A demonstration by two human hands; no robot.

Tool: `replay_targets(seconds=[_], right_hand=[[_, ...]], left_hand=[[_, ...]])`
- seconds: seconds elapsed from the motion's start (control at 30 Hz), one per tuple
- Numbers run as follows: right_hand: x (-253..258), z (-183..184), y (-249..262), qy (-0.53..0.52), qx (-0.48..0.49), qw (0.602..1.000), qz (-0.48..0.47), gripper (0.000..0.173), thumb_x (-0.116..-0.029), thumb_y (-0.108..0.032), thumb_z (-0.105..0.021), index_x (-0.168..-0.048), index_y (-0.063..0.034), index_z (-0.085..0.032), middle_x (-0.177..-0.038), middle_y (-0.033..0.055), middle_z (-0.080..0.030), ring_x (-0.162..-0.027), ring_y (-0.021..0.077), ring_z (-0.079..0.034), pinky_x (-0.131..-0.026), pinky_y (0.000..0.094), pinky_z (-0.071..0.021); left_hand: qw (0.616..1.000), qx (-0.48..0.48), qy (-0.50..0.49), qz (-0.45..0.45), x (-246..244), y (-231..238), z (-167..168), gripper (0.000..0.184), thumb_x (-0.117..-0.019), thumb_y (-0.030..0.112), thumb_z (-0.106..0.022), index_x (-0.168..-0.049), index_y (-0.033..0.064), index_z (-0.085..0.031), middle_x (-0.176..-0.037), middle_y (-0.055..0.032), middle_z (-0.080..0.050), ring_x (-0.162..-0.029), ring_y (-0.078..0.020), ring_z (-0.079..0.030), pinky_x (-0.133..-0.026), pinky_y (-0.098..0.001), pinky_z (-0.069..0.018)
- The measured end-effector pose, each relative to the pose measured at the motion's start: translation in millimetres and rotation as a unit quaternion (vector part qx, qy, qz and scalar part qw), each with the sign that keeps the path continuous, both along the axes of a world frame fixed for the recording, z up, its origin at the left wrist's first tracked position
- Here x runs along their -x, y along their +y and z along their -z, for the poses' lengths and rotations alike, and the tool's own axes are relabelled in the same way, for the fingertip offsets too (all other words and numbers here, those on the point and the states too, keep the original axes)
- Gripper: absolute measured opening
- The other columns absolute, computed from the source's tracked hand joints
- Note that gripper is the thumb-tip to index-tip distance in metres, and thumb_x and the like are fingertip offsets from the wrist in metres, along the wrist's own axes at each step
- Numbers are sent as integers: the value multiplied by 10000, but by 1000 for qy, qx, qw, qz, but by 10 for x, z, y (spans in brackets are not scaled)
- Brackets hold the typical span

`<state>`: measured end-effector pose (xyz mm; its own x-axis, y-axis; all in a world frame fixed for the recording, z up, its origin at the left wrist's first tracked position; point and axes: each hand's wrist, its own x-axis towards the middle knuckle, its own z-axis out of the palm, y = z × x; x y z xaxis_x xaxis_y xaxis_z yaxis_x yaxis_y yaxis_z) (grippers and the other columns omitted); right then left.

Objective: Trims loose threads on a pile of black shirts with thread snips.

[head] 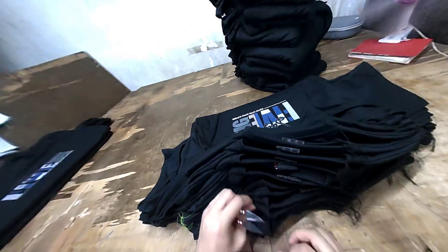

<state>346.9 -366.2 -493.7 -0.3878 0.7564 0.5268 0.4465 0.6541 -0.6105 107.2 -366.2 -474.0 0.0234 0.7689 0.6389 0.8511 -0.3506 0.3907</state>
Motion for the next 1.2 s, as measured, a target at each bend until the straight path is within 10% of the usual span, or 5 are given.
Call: replay_targets(seconds=[0.13,0.27,0.57,0.8,1.2], right_hand=[[123,-58,97,-9,-46,997,59,273,-975,-334,-662,-997,-76,-750,-809,49,-733,-774,187,-680,-773,386,-543],[199,-110,264,-158,-57,984,54,489,-940,-598,-619,-1243,-240,-757,-1184,121,-679,-1089,327,-617,-931,521,-482],[367,58,237,88,-131,987,-31,18,-902,-190,-766,-904,-191,-784,-1048,20,-675,-1137,160,-567,-1055,311,-424],[402,-8,245,220,46,974,-12,49,-888,-84,-785,-879,-35,-788,-1024,90,-666,-882,40,-659,-780,165,-588],[352,129,93,215,-44,975,18,34,-891,-99,-783,-896,-67,-771,-1020,59,-656,-974,34,-642,-860,144,-548]], left_hand=[[989,-105,35,-94,-5,442,-148,104,-823,89,-643,-890,127,-712,-769,25,-680,-654,-89,-643,-571,-280,-553],[989,-141,49,-6,78,644,-100,100,-842,119,-661,-781,157,-730,-656,25,-538,-597,-87,-536,-543,-249,-453],[958,276,-59,-49,-192,-114,-413,279,-900,439,-727,-905,164,-774,-705,37,-715,-615,-97,-676,-581,-384,-580],[907,228,-350,46,-177,-173,-214,51,-926,80,-729,-970,55,-732,-786,18,-743,-651,-34,-676,-600,-221,-570],[995,45,82,-38,-296,-370,-194,172,-956,336,-716,-984,186,-793,-938,16,-749,-835,-176,-650,-731,-366,-487]])
